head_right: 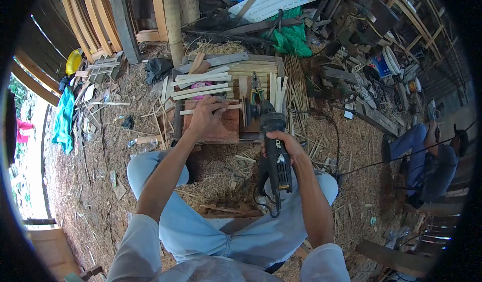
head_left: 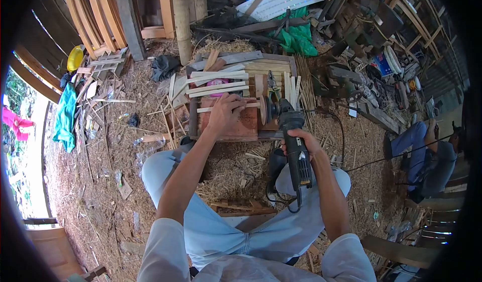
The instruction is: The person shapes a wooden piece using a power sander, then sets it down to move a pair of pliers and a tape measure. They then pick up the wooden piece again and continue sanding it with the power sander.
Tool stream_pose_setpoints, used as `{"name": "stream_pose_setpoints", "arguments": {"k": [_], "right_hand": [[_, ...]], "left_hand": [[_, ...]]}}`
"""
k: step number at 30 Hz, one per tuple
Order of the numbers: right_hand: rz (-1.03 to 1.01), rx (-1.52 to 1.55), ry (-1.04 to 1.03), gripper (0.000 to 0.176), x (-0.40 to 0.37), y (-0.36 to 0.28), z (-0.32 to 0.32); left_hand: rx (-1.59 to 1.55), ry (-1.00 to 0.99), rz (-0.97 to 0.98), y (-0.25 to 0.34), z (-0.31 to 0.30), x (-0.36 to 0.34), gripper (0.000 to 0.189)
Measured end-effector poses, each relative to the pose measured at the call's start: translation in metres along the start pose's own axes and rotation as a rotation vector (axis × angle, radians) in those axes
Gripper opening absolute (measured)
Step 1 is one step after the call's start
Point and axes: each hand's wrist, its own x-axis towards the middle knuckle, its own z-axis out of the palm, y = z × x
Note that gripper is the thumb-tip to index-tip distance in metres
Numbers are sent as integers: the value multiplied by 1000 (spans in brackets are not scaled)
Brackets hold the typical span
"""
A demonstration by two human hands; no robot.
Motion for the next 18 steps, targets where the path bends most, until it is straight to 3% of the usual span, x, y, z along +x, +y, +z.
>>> {"name": "stream_pose_setpoints", "arguments": {"k": [18], "right_hand": [[48,-26,-37,31,8,-4,-5]], "left_hand": [[-18,18,4,4,-3,-1,12]]}}
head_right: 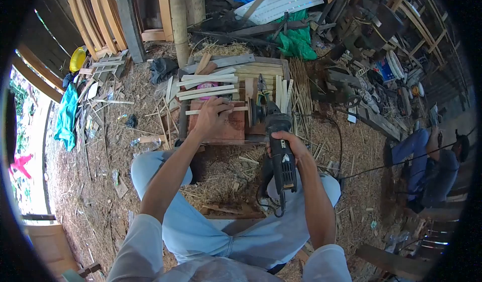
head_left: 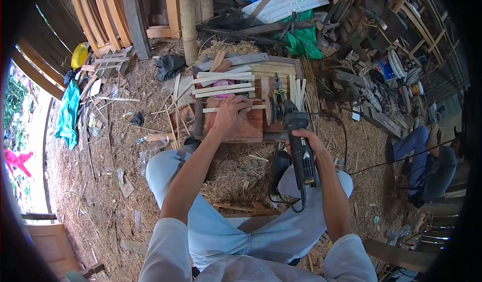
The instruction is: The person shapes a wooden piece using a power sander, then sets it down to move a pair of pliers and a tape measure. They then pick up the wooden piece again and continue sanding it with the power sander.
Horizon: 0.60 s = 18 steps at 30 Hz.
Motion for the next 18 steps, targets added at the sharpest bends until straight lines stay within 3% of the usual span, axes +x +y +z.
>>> {"name": "stream_pose_setpoints", "arguments": {"k": [6,12,18], "right_hand": [[61,55,-9,32,-6,-2,2],[-79,65,-15,33,-11,-3,9],[-254,119,11,33,-26,-19,3]], "left_hand": [[-4,3,16,-7,4,-1,12],[7,7,60,-11,3,-1,13],[211,94,-10,-14,-45,34,17]]}}
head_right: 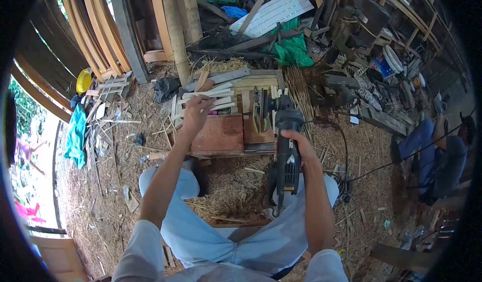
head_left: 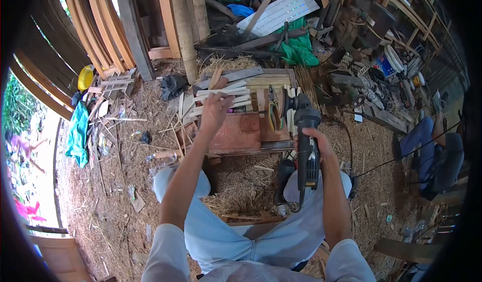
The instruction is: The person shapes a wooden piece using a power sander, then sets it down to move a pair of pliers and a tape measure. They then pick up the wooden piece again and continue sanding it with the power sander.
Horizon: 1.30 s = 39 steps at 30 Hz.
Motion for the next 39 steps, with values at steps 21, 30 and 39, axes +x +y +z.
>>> {"name": "stream_pose_setpoints", "arguments": {"k": [21,30,39], "right_hand": [[-229,111,287,42,-34,-24,-49],[-284,215,290,36,-45,-32,-64],[-199,229,207,32,-45,-26,-47]], "left_hand": [[-101,-463,-233,132,141,48,19],[67,-606,-491,159,181,66,16],[-158,-444,-303,114,51,28,25]]}}
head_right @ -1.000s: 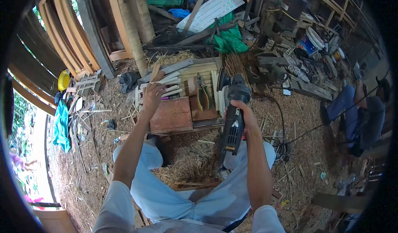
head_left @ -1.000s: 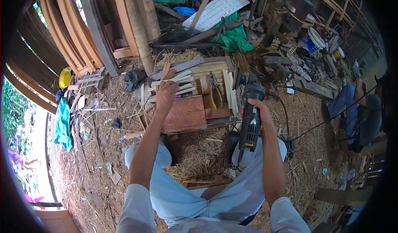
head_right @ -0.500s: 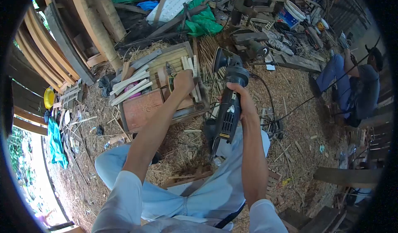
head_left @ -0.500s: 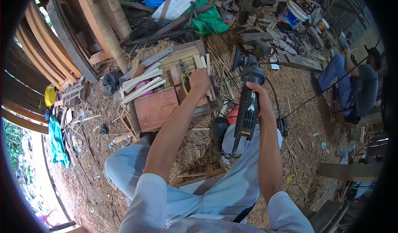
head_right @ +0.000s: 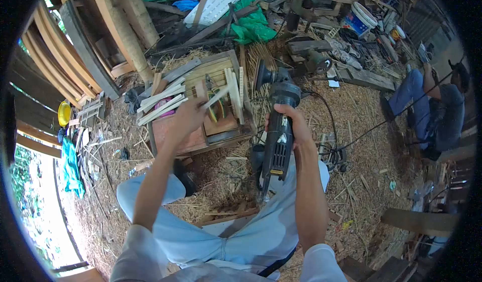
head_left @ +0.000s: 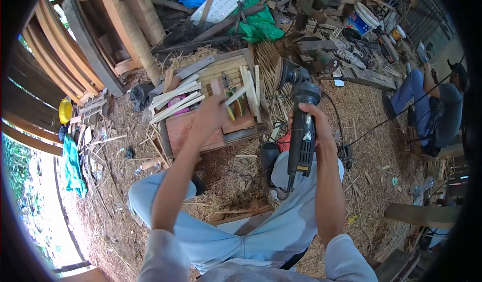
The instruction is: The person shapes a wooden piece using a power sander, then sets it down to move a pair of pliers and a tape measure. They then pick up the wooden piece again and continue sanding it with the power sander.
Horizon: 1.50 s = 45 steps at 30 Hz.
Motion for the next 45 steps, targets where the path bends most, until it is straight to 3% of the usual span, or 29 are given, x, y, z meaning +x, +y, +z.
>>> {"name": "stream_pose_setpoints", "arguments": {"k": [5,8,10,13,18,20,22,25,29,31,35,38,45], "right_hand": [[173,-132,-85,31,-3,28,23],[251,-188,-174,31,3,43,28],[322,-230,-189,32,8,51,29],[263,-292,-118,41,12,63,36],[331,-377,-124,42,17,65,32],[360,-306,-102,33,19,66,31],[375,-304,-123,33,21,69,29],[387,-317,-150,34,22,72,26],[413,-344,-125,34,21,71,29],[418,-333,-135,34,23,73,26],[412,-411,-175,43,23,74,24],[447,-294,-186,34,27,74,15],[429,-339,-144,36,28,74,22]], "left_hand": [[24,-27,168,-90,-46,-53,24],[3,-14,253,-108,-51,-68,30],[318,98,358,-107,-52,-61,34],[270,152,471,-106,-35,-53,36],[217,72,465,-110,-22,-45,38],[221,59,471,-111,-19,-44,40],[-26,152,410,-104,-20,-48,42],[-86,123,377,-103,-20,-47,41],[-94,97,385,-111,-18,-41,37],[-90,110,386,-111,-18,-41,24],[-135,113,385,-117,-15,-40,22],[-125,80,341,-116,-17,-40,22],[-130,77,383,-121,-15,-39,21]]}}
